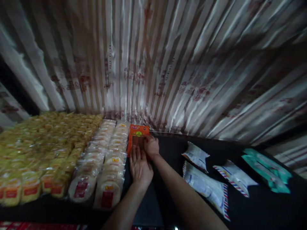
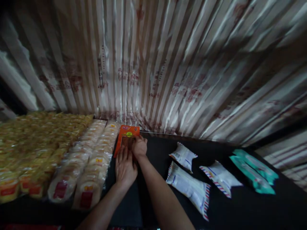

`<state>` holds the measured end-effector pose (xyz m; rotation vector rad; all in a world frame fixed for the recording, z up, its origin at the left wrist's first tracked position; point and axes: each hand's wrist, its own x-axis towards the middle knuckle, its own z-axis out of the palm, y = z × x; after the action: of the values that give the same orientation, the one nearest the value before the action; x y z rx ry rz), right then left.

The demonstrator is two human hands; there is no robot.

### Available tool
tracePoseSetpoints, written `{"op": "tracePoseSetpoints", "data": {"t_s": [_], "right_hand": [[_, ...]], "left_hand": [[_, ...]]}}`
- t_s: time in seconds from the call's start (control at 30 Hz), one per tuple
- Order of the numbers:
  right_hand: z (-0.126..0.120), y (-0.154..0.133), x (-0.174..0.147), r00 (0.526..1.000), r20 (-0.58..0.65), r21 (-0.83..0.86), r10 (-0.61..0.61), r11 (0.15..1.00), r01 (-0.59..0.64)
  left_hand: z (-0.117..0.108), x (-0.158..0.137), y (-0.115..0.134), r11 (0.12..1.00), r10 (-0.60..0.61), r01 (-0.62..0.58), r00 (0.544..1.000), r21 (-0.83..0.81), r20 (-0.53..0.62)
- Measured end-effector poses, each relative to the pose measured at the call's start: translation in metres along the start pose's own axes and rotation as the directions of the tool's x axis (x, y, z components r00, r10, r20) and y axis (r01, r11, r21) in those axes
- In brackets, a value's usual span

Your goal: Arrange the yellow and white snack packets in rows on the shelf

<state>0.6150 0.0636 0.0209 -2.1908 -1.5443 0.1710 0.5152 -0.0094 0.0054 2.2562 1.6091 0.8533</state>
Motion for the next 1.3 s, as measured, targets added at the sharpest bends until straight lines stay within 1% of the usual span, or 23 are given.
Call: {"op": "tracePoseSetpoints", "data": {"t_s": [0.13,0.23,0.37,0.43,0.53,0.63,0.73,0.87,0.97,1.07,1.2,1.23,1.3], "right_hand": [[-0.005,-0.005,-0.005,1.000,0.026,-0.031,0.016,0.999,-0.015],[-0.005,-0.005,-0.006,0.999,0.018,-0.051,0.036,0.998,-0.035],[0.001,-0.002,-0.007,1.000,0.004,-0.048,0.001,0.999,-0.001],[0.004,-0.001,-0.010,0.999,-0.033,-0.040,0.013,0.999,-0.014],[0.004,0.001,-0.020,0.992,-0.122,-0.011,0.027,1.000,-0.029],[-0.003,0.006,-0.040,0.984,-0.172,0.032,-0.041,0.998,0.048],[-0.016,0.015,-0.073,0.968,-0.209,0.065,-0.136,0.986,0.153],[-0.041,0.034,-0.135,0.939,-0.268,0.121,-0.216,0.959,0.255],[-0.062,0.052,-0.187,0.947,-0.242,0.136,-0.211,0.959,0.248],[-0.080,0.070,-0.235,0.971,-0.165,0.136,-0.175,0.971,0.198],[-0.096,0.082,-0.293,0.988,-0.055,0.098,-0.147,0.983,0.152],[-0.098,0.083,-0.306,0.988,-0.029,0.083,-0.152,0.985,0.154],[-0.100,0.081,-0.330,0.988,0.032,0.038,-0.152,0.988,0.150]], "left_hand": [[-0.002,0.000,0.000,1.000,0.003,-0.003,1.000,0.008,0.015],[-0.003,0.000,-0.001,1.000,0.008,-0.008,1.000,0.018,0.018],[-0.004,0.000,-0.001,1.000,0.016,-0.017,1.000,0.026,0.010],[-0.005,0.001,-0.001,0.999,0.022,-0.022,1.000,0.025,0.014],[-0.006,0.000,0.001,0.999,0.028,-0.029,0.999,0.025,0.026],[-0.008,-0.004,0.002,0.998,0.052,-0.052,0.998,0.024,0.020],[-0.012,-0.011,0.004,0.996,0.093,-0.093,0.996,0.011,-0.005],[-0.023,-0.026,0.012,0.987,0.156,-0.156,0.988,-0.030,-0.003],[-0.033,-0.042,0.017,0.973,0.211,-0.211,0.977,-0.096,-0.003],[-0.044,-0.062,0.019,0.935,0.297,-0.291,0.955,-0.202,-0.002],[-0.064,-0.101,0.026,0.852,0.412,-0.371,0.910,-0.369,0.036],[-0.070,-0.112,0.029,0.826,0.454,-0.395,0.889,-0.402,0.061],[-0.083,-0.136,0.033,0.783,0.543,-0.435,0.826,-0.444,0.148]]}}
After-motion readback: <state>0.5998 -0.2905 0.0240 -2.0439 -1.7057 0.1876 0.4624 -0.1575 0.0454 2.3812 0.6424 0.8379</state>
